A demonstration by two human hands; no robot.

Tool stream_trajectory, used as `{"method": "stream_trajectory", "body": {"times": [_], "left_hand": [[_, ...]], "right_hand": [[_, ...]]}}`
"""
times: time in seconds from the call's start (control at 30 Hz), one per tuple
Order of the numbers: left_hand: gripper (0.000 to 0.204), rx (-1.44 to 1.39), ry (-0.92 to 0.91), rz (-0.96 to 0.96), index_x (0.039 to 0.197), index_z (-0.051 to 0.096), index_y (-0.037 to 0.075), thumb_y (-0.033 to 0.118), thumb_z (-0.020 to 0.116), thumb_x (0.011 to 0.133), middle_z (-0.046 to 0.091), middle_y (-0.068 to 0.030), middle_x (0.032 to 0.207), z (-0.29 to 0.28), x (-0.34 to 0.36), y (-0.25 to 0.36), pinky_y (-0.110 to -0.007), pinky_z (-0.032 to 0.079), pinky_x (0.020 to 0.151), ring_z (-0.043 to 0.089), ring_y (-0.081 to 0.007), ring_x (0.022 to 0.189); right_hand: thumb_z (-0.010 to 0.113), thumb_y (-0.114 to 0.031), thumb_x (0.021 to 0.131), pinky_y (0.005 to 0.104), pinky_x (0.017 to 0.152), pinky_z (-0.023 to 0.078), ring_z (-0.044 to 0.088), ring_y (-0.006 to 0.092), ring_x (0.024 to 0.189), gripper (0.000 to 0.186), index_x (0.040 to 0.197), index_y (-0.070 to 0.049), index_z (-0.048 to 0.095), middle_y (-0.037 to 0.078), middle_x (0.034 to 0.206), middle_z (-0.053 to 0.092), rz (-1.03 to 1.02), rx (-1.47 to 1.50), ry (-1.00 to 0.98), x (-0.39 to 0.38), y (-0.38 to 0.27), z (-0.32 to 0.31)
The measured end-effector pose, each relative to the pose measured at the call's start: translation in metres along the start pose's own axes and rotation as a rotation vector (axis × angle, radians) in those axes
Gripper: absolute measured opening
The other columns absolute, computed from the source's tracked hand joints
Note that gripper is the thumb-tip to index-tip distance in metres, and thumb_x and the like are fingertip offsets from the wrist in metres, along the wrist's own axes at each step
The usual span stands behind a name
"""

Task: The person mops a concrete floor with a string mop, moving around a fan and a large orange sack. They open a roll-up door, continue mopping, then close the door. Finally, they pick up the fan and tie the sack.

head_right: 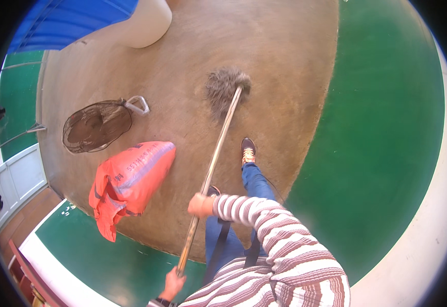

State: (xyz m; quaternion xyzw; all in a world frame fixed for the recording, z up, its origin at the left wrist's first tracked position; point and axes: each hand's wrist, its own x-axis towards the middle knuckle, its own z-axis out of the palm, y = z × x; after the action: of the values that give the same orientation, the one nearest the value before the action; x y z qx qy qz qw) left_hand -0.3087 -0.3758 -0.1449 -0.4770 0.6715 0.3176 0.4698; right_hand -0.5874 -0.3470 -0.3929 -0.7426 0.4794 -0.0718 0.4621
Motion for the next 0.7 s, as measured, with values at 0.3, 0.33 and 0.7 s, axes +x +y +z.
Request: {"method": "stream_trajectory", "body": {"times": [0.3,0.33,0.7], "left_hand": [[0.041,0.004,0.144,0.276,0.117,0.052,0.007,0.017,0.061,0.079,0.066,-0.0232,0.093,-0.065,0.191,0.318,-0.05,0.05,0.077,0.063,-0.0422,0.092],[0.033,0.027,0.175,0.343,0.107,0.052,0.003,0.013,0.059,0.076,0.064,-0.0268,0.092,-0.077,0.203,0.349,-0.052,0.05,0.075,0.061,-0.0437,0.092],[0.043,-0.127,-0.036,0.286,0.115,0.053,0.008,0.02,0.064,0.074,0.064,-0.0251,0.097,-0.062,0.216,0.297,-0.049,0.049,0.079,0.061,-0.0418,0.094]], "right_hand": [[0.069,-0.01,0.065,0.038,0.083,0.048,0.062,0.0248,0.094,0.01,0.073,-0.015,0.066,0.004,0.08,0.065,0.708,-0.419,0.423,-0.16,0.283,-0.114],[0.067,-0.009,0.068,0.0398,0.089,0.046,0.059,0.0267,0.101,0.011,0.079,-0.012,0.066,0.006,0.088,0.064,0.811,-0.421,0.583,-0.174,0.301,-0.124],[0.062,-0.014,0.067,0.0435,0.097,0.041,0.056,0.0251,0.097,0.005,0.065,-0.015,0.058,0.005,0.08,0.056,0.766,-0.569,0.816,-0.159,0.26,-0.084]]}}
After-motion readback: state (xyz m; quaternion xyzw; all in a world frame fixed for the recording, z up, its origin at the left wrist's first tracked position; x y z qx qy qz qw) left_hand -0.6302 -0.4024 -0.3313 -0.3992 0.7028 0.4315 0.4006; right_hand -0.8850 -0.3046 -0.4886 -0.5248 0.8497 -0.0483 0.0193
